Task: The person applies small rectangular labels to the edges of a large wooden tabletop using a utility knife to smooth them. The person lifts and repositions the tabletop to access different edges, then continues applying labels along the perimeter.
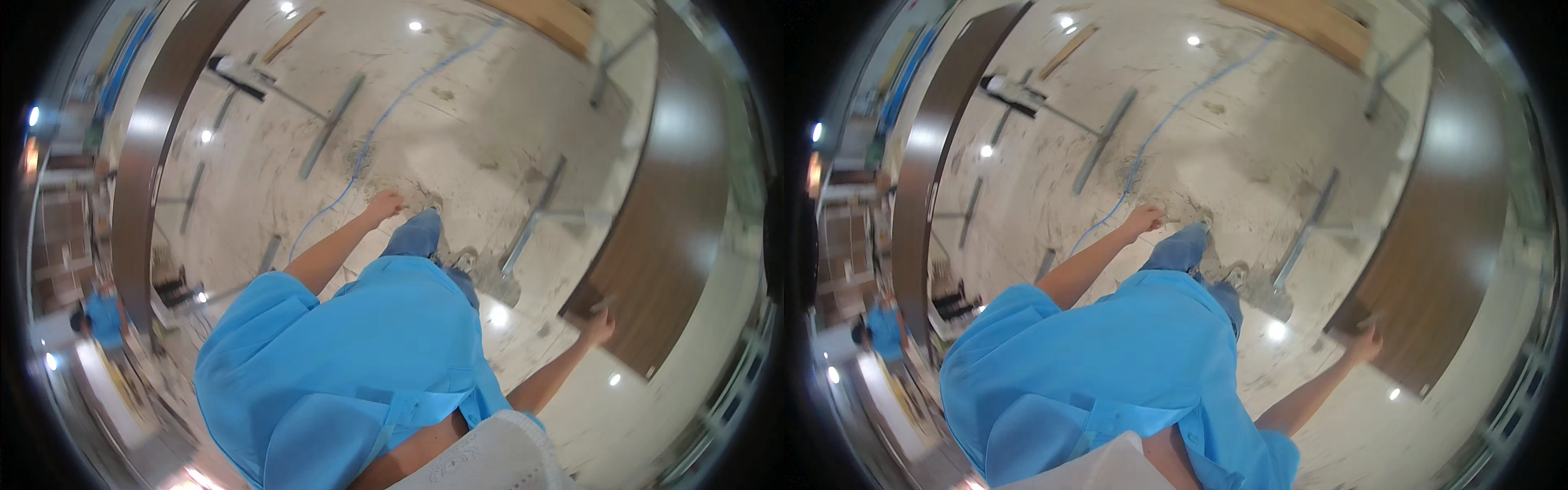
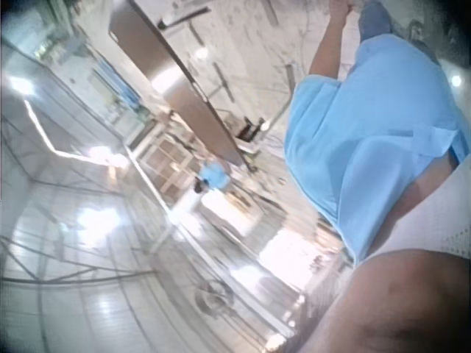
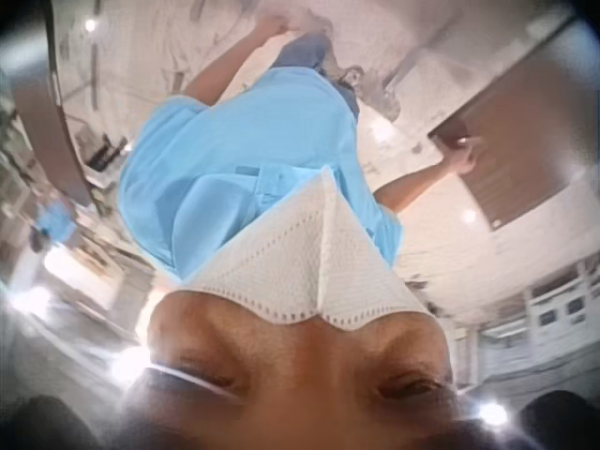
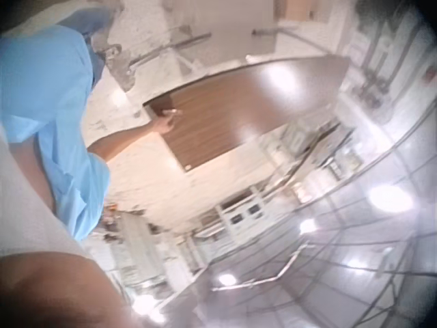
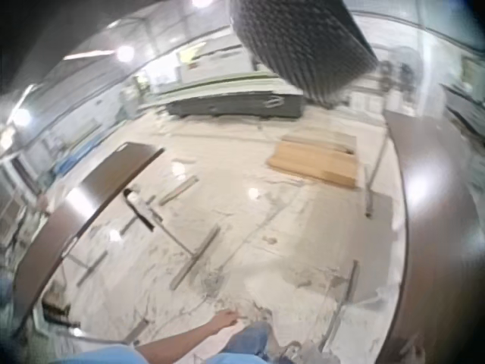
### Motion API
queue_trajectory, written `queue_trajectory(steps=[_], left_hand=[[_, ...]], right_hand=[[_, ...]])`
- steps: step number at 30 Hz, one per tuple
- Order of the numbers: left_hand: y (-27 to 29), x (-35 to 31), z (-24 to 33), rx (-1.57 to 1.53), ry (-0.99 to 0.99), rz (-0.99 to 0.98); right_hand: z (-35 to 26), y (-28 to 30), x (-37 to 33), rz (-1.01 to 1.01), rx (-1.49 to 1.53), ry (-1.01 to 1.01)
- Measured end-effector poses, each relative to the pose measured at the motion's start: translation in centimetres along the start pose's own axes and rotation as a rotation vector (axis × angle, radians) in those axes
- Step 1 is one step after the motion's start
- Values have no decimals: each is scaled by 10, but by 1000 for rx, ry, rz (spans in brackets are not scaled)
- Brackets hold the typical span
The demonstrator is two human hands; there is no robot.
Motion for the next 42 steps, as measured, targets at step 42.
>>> queue_trajectory(steps=[42], left_hand=[[652,338,586,-1655,-586,995]], right_hand=[[-1509,-447,-444,-1376,525,1057]])
Point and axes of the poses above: each hand's wrist, its own x-axis towards the middle knuckle, its own y-axis out of the back of the hand, z = x × y, the point moved 9 cm from there along x, towards the middle knuckle, and after that the axes turned 10 degrees about -x, right-handed, at the moved point
